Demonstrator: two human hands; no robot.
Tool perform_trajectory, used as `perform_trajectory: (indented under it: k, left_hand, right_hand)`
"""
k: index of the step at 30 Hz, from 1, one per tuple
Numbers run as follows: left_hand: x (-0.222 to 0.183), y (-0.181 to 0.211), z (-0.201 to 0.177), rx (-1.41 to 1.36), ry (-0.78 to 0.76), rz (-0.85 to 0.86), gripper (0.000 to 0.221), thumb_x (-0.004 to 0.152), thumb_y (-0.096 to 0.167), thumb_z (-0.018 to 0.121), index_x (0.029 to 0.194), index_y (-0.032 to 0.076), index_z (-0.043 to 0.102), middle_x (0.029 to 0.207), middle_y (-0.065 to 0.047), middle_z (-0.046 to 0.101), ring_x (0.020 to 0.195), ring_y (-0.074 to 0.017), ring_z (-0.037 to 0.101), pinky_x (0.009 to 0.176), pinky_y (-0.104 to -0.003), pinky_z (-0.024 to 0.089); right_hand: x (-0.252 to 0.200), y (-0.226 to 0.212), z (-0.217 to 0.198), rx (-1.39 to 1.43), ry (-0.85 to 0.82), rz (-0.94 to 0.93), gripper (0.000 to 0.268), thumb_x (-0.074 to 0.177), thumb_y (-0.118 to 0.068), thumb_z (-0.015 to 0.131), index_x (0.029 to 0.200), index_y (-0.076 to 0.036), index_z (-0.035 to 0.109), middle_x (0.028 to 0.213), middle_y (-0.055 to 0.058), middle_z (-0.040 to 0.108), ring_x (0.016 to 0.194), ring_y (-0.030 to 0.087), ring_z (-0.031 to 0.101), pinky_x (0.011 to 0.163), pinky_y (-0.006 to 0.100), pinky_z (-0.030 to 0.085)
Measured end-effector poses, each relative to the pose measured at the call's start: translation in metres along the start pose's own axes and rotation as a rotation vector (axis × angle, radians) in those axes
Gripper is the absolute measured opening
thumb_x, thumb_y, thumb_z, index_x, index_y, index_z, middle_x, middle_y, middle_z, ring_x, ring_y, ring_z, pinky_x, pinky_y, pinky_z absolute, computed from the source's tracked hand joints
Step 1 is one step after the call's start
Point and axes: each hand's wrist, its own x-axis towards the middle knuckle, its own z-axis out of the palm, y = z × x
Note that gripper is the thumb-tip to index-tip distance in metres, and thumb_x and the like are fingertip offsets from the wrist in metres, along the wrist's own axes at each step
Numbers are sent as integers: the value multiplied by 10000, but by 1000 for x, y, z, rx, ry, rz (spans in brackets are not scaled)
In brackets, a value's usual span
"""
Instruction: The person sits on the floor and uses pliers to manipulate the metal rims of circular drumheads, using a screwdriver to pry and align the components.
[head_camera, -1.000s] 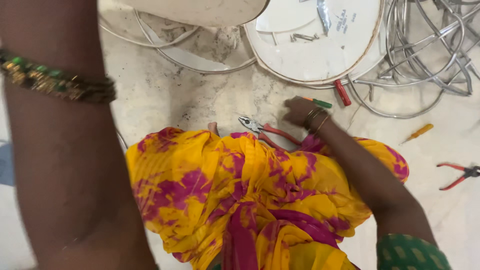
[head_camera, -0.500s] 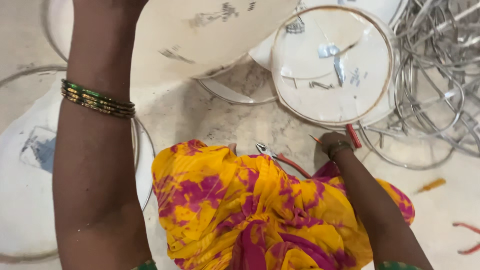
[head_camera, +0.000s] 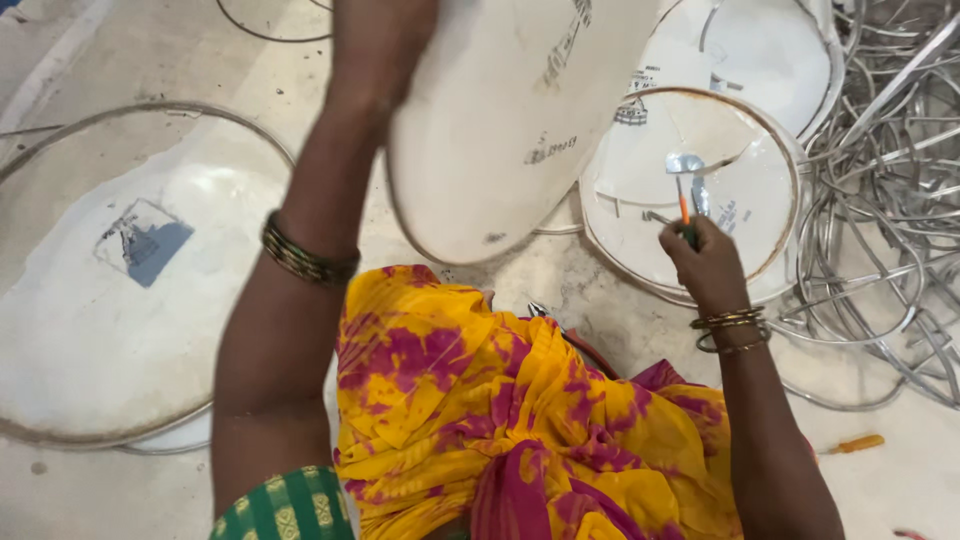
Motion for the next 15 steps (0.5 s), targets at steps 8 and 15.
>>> perform_trajectory:
  k: [8, 15]
  left_hand:
    - [-90, 55, 109, -573, 57, 186, 335, 992, 45, 614, 1308, -44, 548, 1267, -210, 695, 1141, -241, 705, 1005, -356, 599]
    - [-153, 90, 156, -389, 54, 253, 698, 986, 144, 629, 1553, -61, 278, 1510, -289, 500, 1394, -364, 535, 1175, -413, 454]
  right_hand:
    - [-86, -173, -17, 52, -36, -375, 437, 890, -301, 778, 1268, -90, 719, 676, -71, 455, 590, 32, 407, 528, 231, 343]
    - [-113, -177, -29, -152, 29, -635, 404, 872, -245, 809, 1205, -34, 719, 788, -22, 530, 650, 72, 484, 577, 251, 421]
